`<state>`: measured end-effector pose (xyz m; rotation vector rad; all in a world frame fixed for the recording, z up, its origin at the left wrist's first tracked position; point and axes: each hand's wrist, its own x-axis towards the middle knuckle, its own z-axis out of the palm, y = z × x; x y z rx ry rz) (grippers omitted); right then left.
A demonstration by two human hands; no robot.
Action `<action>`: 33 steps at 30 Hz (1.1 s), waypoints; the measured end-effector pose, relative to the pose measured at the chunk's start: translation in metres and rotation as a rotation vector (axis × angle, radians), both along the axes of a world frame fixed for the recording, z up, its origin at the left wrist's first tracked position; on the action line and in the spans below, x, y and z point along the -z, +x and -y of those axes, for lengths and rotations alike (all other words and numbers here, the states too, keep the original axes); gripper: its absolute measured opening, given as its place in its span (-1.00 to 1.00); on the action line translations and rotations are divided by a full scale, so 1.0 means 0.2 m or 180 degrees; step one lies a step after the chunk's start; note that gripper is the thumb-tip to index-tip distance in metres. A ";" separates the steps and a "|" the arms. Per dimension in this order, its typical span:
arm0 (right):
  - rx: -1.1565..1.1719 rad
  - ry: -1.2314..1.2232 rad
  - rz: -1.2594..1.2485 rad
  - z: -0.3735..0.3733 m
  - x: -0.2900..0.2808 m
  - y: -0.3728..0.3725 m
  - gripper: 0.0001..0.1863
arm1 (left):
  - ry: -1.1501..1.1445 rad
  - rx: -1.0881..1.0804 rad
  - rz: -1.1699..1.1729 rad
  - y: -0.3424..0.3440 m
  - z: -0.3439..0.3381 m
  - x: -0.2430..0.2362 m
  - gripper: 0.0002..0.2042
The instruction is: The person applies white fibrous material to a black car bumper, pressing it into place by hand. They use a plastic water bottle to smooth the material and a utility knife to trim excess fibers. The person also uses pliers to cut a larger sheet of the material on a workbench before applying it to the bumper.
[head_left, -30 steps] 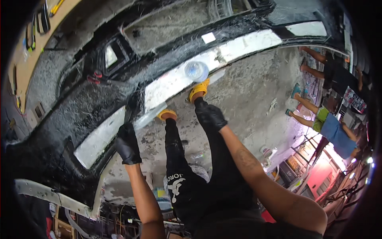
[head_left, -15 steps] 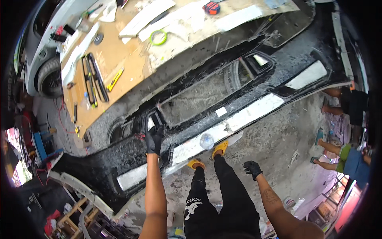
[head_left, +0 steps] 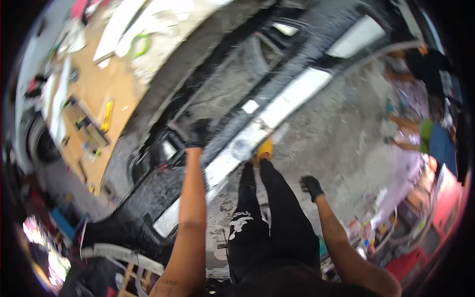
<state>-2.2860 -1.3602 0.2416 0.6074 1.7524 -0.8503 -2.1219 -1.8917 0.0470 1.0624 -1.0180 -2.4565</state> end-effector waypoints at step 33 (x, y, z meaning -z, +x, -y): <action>-0.1391 -0.1193 -0.0457 0.31 -0.60 -0.21 -0.83 | -0.2287 0.3575 0.3051 2.07 -2.10 -1.20 -0.65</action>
